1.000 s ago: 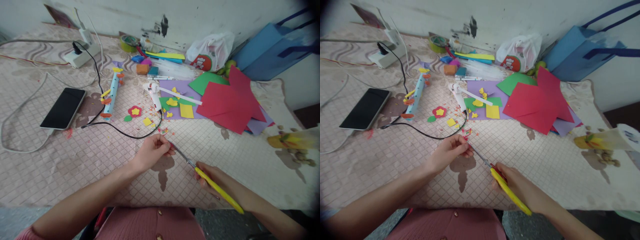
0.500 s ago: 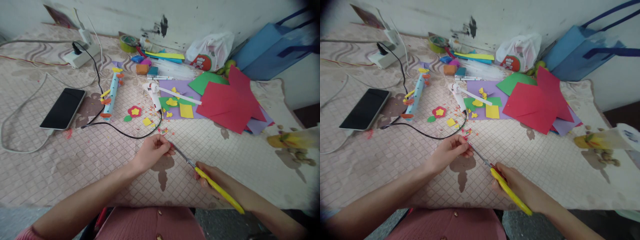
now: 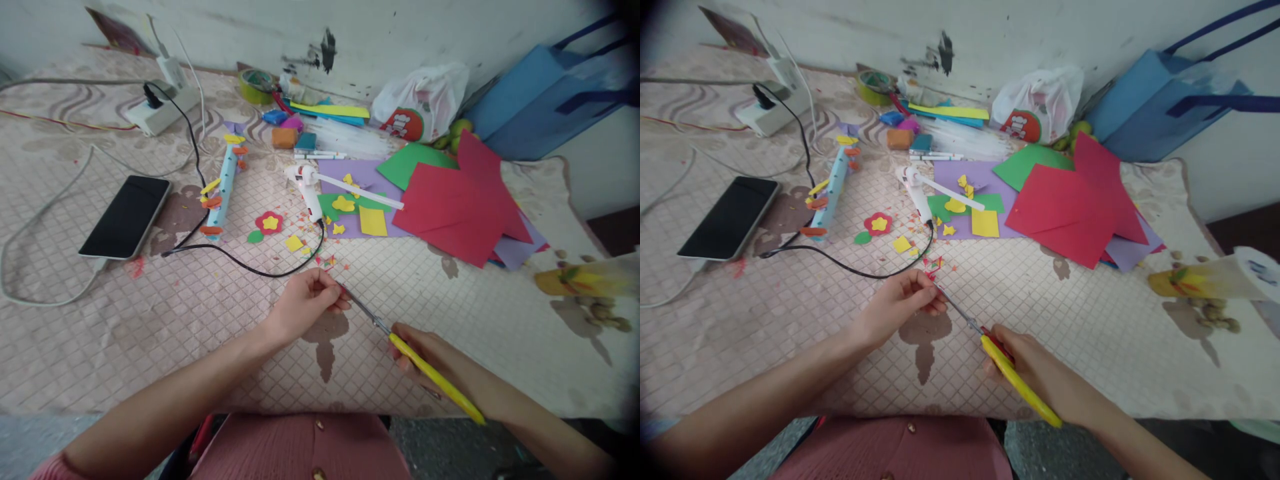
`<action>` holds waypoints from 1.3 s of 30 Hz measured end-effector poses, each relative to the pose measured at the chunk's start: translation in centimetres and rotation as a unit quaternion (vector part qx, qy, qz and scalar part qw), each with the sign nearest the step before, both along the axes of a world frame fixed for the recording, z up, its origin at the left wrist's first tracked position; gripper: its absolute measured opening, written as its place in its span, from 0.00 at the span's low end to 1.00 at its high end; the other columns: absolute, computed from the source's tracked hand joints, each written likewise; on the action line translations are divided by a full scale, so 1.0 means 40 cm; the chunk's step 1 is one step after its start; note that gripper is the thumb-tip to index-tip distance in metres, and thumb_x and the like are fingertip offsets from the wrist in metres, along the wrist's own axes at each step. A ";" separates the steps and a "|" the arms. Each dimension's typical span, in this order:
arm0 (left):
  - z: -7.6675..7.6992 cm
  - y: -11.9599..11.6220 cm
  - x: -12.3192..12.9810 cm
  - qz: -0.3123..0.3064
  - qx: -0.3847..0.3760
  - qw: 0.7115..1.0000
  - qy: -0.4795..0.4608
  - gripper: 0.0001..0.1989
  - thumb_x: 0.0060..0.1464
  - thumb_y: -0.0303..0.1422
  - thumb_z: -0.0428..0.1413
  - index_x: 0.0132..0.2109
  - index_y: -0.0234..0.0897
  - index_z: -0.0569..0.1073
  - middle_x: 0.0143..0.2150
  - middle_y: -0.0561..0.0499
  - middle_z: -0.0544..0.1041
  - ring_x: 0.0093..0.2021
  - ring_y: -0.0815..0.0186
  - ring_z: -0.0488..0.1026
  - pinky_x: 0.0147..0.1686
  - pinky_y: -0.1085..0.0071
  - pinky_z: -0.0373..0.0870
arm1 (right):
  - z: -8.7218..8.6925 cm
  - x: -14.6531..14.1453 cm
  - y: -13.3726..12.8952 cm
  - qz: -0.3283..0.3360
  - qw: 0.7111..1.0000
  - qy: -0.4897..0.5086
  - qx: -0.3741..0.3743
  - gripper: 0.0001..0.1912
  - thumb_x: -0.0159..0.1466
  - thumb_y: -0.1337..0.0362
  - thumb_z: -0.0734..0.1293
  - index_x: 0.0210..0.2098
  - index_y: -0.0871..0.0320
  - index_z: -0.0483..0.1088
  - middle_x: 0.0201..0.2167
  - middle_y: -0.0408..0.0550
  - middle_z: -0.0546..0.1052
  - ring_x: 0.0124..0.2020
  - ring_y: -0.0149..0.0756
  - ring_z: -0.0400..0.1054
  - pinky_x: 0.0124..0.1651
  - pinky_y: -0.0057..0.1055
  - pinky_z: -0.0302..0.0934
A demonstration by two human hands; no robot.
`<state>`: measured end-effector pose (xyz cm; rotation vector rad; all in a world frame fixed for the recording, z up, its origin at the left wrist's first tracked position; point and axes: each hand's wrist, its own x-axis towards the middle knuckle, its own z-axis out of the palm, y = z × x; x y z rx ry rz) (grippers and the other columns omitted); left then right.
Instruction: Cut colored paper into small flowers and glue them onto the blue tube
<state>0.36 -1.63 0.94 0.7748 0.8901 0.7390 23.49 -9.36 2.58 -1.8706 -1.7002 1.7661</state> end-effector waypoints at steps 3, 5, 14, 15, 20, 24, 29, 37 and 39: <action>0.003 0.000 0.000 -0.004 0.001 1.000 0.001 0.06 0.53 0.24 0.53 0.29 0.32 0.63 0.26 0.51 0.75 0.27 0.72 0.74 0.29 0.76 0.70 | 0.008 -0.001 0.002 0.009 1.000 0.013 0.019 0.10 0.59 0.55 0.62 0.30 0.55 0.63 0.26 0.41 0.68 0.27 0.31 0.62 0.30 0.27 0.61; 0.002 0.000 0.000 -0.005 0.005 1.000 0.003 0.06 0.52 0.25 0.53 0.29 0.32 0.64 0.25 0.51 0.75 0.27 0.72 0.74 0.29 0.76 0.70 | 0.010 -0.003 0.003 0.015 0.999 0.018 0.022 0.11 0.59 0.54 0.62 0.30 0.56 0.63 0.26 0.42 0.68 0.27 0.31 0.62 0.31 0.28 0.61; -0.003 0.001 0.000 -0.002 0.003 1.000 0.005 0.06 0.53 0.24 0.52 0.30 0.32 0.63 0.25 0.50 0.76 0.27 0.72 0.74 0.28 0.76 0.70 | 0.024 -0.018 0.004 -0.002 0.999 -0.002 0.039 0.10 0.59 0.56 0.62 0.29 0.56 0.64 0.24 0.42 0.67 0.26 0.31 0.61 0.30 0.28 0.61; -0.003 0.001 0.000 -0.002 0.002 1.000 0.004 0.06 0.53 0.24 0.52 0.30 0.32 0.63 0.25 0.50 0.76 0.27 0.72 0.74 0.29 0.76 0.71 | 0.025 -0.018 0.004 0.000 0.999 -0.001 0.035 0.09 0.59 0.57 0.62 0.29 0.56 0.64 0.25 0.42 0.68 0.26 0.31 0.62 0.30 0.28 0.61; -0.003 -0.001 0.000 0.001 -0.004 1.000 -0.009 0.05 0.53 0.24 0.53 0.30 0.32 0.64 0.26 0.50 0.76 0.27 0.72 0.75 0.29 0.76 0.71 | 0.024 -0.017 0.006 -0.009 1.000 0.006 0.007 0.07 0.59 0.59 0.62 0.30 0.56 0.65 0.24 0.42 0.69 0.25 0.30 0.63 0.27 0.26 0.60; -0.005 0.000 0.001 -0.003 -0.010 1.000 -0.027 0.05 0.52 0.26 0.55 0.31 0.32 0.65 0.27 0.49 0.76 0.28 0.71 0.75 0.30 0.75 0.71 | 0.022 -0.015 0.006 -0.014 1.000 -0.001 0.018 0.07 0.58 0.59 0.63 0.29 0.56 0.65 0.24 0.42 0.69 0.25 0.30 0.63 0.26 0.25 0.59; -0.008 0.001 0.001 -0.008 -0.022 0.999 -0.039 0.06 0.53 0.27 0.55 0.30 0.32 0.65 0.27 0.49 0.77 0.28 0.71 0.75 0.30 0.75 0.71 | 0.015 -0.012 0.004 -0.004 1.000 0.000 0.027 0.07 0.58 0.59 0.63 0.29 0.56 0.64 0.24 0.41 0.69 0.24 0.29 0.62 0.26 0.25 0.59; -0.009 -0.001 0.000 -0.004 -0.018 0.999 -0.038 0.07 0.51 0.29 0.57 0.30 0.32 0.65 0.27 0.49 0.77 0.28 0.71 0.75 0.30 0.76 0.71 | 0.043 -0.024 0.012 0.005 1.000 -0.003 0.022 0.07 0.59 0.59 0.63 0.29 0.56 0.64 0.24 0.42 0.69 0.23 0.28 0.61 0.24 0.24 0.57; -0.010 0.000 -0.001 -0.005 -0.020 0.999 -0.042 0.07 0.51 0.28 0.57 0.30 0.32 0.66 0.27 0.49 0.77 0.28 0.71 0.75 0.30 0.76 0.71 | 0.047 -0.025 0.013 0.006 1.000 -0.001 0.025 0.08 0.59 0.58 0.63 0.29 0.56 0.64 0.23 0.42 0.68 0.23 0.29 0.61 0.24 0.24 0.57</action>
